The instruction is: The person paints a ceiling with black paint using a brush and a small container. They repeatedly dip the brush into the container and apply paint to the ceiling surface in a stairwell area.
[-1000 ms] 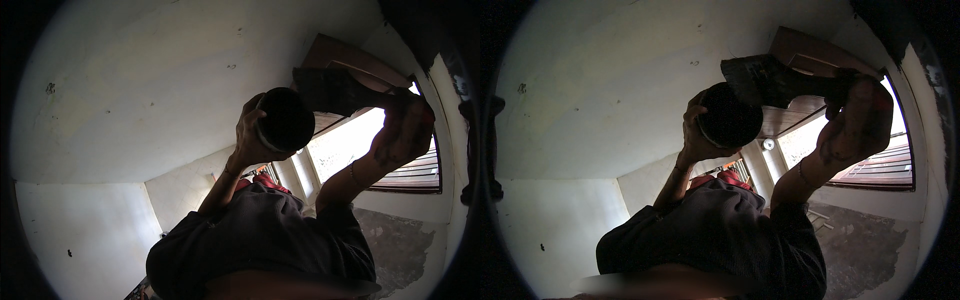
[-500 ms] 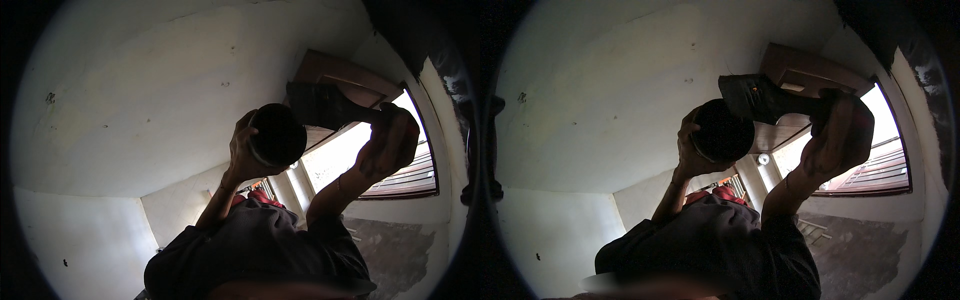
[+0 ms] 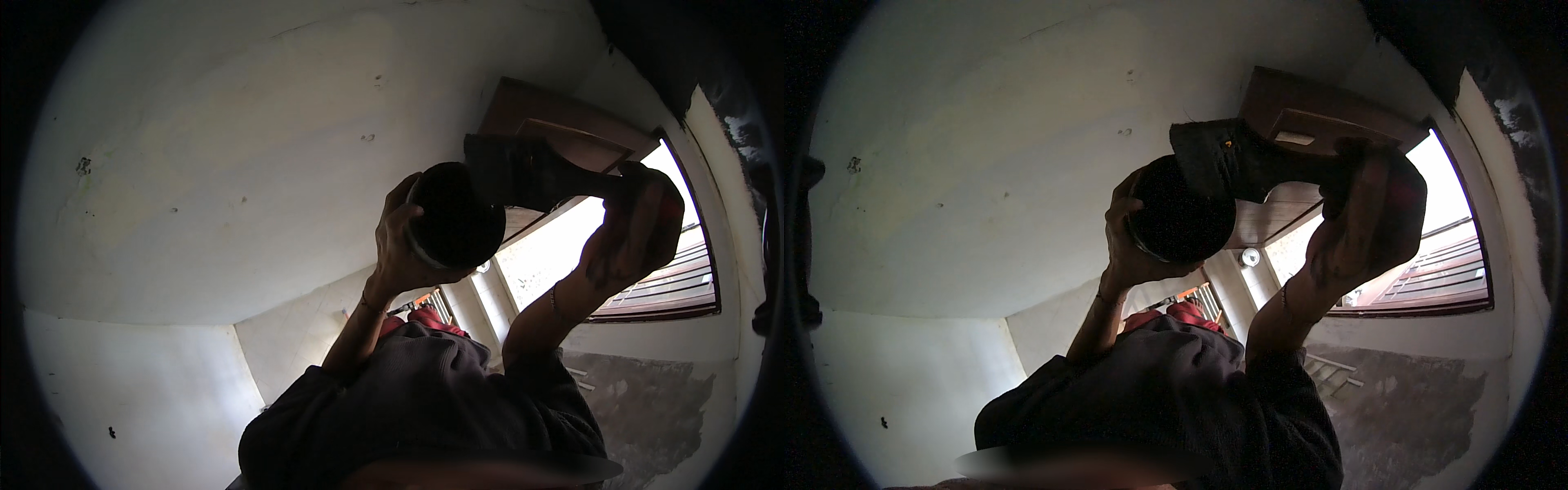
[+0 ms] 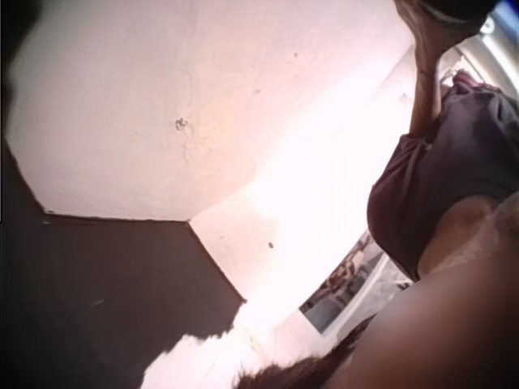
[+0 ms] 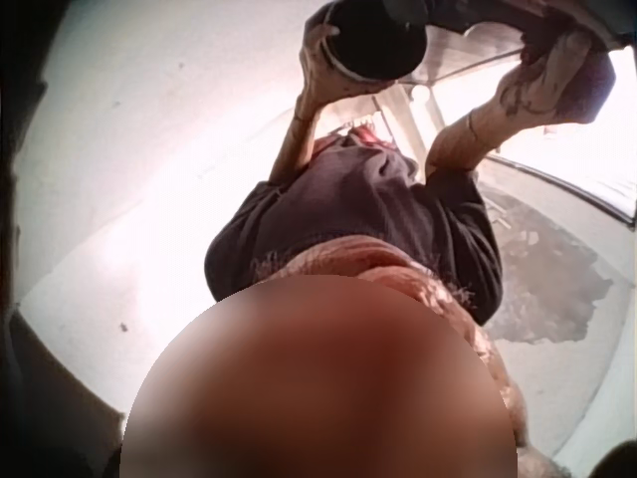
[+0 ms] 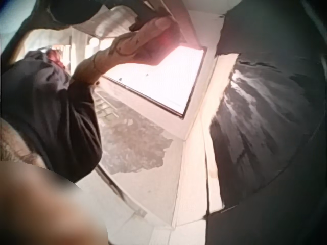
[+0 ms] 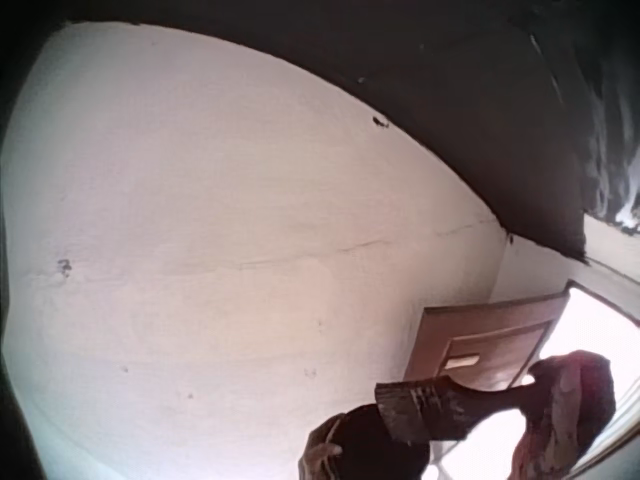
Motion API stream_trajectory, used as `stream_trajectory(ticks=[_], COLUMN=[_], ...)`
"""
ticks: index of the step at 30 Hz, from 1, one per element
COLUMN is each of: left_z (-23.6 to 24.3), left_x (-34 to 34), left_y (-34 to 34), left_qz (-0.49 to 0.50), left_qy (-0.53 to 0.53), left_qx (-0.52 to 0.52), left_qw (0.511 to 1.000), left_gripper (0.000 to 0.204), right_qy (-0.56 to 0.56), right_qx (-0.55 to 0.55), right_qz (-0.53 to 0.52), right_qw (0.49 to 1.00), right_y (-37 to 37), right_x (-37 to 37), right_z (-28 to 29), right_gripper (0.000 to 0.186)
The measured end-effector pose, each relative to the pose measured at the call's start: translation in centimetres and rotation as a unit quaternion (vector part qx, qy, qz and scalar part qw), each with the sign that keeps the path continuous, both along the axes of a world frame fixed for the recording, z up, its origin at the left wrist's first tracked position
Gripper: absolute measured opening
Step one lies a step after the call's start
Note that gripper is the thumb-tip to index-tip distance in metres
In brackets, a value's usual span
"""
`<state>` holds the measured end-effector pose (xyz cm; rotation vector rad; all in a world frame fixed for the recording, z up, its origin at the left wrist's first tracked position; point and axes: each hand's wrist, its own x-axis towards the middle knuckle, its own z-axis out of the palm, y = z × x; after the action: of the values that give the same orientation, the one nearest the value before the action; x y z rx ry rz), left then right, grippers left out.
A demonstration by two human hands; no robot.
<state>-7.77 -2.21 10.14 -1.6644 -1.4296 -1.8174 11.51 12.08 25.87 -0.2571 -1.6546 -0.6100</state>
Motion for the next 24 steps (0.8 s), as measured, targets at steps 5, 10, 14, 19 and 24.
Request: stream_trajectory(ticks=[5,10,14,19,24], left_z=[-0.2,-0.2,-0.1,0.1,-0.1], left_x=[0.0,0.1,0.6,0.8,1.0], left_y=[-0.1,-0.1,0.4,0.0,-0.1], left_qz=[-0.008,-0.006,-0.002,-0.001,0.001], left_qy=[0.001,-0.002,0.000,0.001,-0.001], left_qx=[-0.008,-0.008,-0.001,0.001,-0.004], left_qw=[1.000,1.000,1.000,1.000,1.000], left_gripper=[0.115,0.115,0.115,0.115,0.114], right_qy=[0.001,0.014,0.010,0.010,0.032], right_qx=[0.012,-0.034,-0.071,-0.054,-0.057], right_qz=[-0.016,0.042,0.033,0.017,0.037], right_qw=[1.000,0.998,0.997,0.998,0.997], right_y=[0.5,0.6,0.5,0.2,0.1], right_x=[0.1,0.2,0.7,0.9,0.8], right_z=[-0.3,-1.2,-1.2,-1.0,-1.1], right_gripper=[0.035,0.034,0.033,0.032,0.033])
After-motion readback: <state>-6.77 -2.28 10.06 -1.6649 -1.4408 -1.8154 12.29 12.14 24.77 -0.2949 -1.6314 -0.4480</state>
